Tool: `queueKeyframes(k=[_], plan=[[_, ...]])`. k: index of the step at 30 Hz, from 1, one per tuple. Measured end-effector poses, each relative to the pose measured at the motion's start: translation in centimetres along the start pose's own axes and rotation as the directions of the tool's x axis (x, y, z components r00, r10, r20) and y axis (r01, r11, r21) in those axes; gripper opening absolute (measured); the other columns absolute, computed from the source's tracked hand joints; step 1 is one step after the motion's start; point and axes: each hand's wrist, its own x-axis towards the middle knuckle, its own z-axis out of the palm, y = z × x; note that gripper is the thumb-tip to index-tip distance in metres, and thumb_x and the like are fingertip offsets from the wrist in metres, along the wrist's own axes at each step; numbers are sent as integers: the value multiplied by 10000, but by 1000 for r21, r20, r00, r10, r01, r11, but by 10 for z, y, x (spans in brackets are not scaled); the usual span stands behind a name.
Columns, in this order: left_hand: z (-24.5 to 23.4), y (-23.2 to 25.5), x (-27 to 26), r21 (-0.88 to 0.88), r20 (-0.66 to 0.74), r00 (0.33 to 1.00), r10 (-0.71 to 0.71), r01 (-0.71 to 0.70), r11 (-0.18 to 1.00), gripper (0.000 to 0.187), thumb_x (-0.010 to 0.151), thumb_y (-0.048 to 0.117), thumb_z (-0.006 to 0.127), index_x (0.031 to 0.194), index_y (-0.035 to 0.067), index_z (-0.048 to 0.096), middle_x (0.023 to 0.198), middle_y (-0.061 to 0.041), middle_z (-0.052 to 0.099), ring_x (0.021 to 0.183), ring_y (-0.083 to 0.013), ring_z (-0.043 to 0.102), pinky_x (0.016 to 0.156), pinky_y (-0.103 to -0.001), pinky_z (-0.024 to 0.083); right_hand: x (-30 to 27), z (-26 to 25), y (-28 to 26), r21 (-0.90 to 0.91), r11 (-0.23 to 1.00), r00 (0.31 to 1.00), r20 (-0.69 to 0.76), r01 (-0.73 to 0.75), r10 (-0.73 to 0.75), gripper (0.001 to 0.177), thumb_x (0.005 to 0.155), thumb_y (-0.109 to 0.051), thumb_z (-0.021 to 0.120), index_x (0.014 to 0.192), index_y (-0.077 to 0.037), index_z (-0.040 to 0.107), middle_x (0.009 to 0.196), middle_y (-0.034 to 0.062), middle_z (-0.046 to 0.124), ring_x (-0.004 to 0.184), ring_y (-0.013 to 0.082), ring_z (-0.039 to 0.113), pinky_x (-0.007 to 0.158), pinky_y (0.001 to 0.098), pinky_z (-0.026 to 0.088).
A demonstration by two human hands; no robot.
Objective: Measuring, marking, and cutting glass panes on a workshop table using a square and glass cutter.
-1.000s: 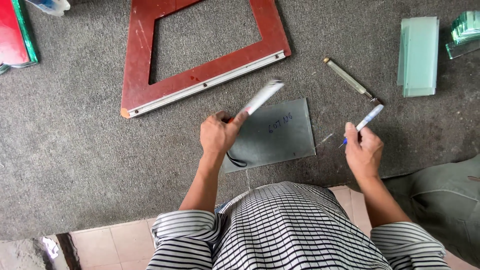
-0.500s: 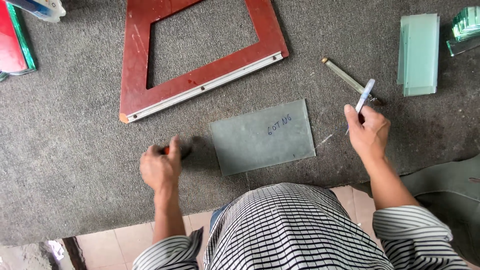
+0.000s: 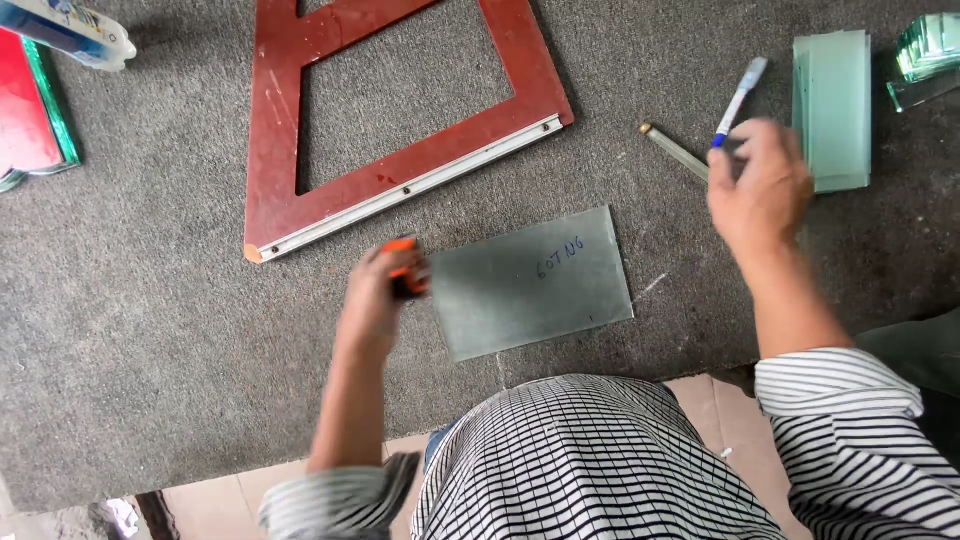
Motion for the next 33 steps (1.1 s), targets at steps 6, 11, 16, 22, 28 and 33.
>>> queueKeyframes(k=[6,11,16,22,28,33], plan=[[161,39,-2,305,332,943,31,-138,942,528,768,416,679,1167,69,687,912,-83,658,776,-168,629,616,-302,536,-34,20,-6,-208,976,977,215,59,-13,317,934,-165,788,1206,-106,638,1112,160,507,1049,399,546,672,552,554],[273,49,60,605,305,900,312,-436,666,472,620,637,612,719,176,632,779,-4,734,784,-178,728,771,-336,531,-48,23,-1,-263,958,963,266,115,-43,215,910,-185,819,1044,-88,682,1041,143,594,985,346,554,767,467,538],[264,53,84,637,469,638,611,-723,266,708,823,577,709,1325,98,568,1298,-151,647,1217,-310,609,1014,-462,512,-86,-2,-6,-38,999,968,249,-30,38,198,960,-32,712,1061,-33,541,1048,168,577,962,336,590,838,470,523],[114,35,86,833,479,529,700,-525,-174,883,792,604,858,1445,149,477,1436,-231,457,1300,-429,491,1055,-597,435,-133,-30,-32,350,901,955,239,-254,176,165,1040,-53,610,1179,18,555,936,248,620,894,445,649,791,538,492],[41,28,117,845,532,541,652,-392,-365,826,786,662,818,1360,164,494,1177,-145,489,1071,-302,534,937,-439,463,-156,-13,-40,299,778,805,433,-552,405,154,919,-185,757,1048,-103,740,764,192,673,748,375,674,677,499,512],[20,32,106,686,692,334,640,-580,-440,782,739,805,763,1137,177,519,989,-85,442,917,-284,514,785,-446,464,-150,-27,-55,266,721,734,488,-640,472,80,909,-257,761,953,-191,760,707,124,670,663,303,648,666,448,513]])
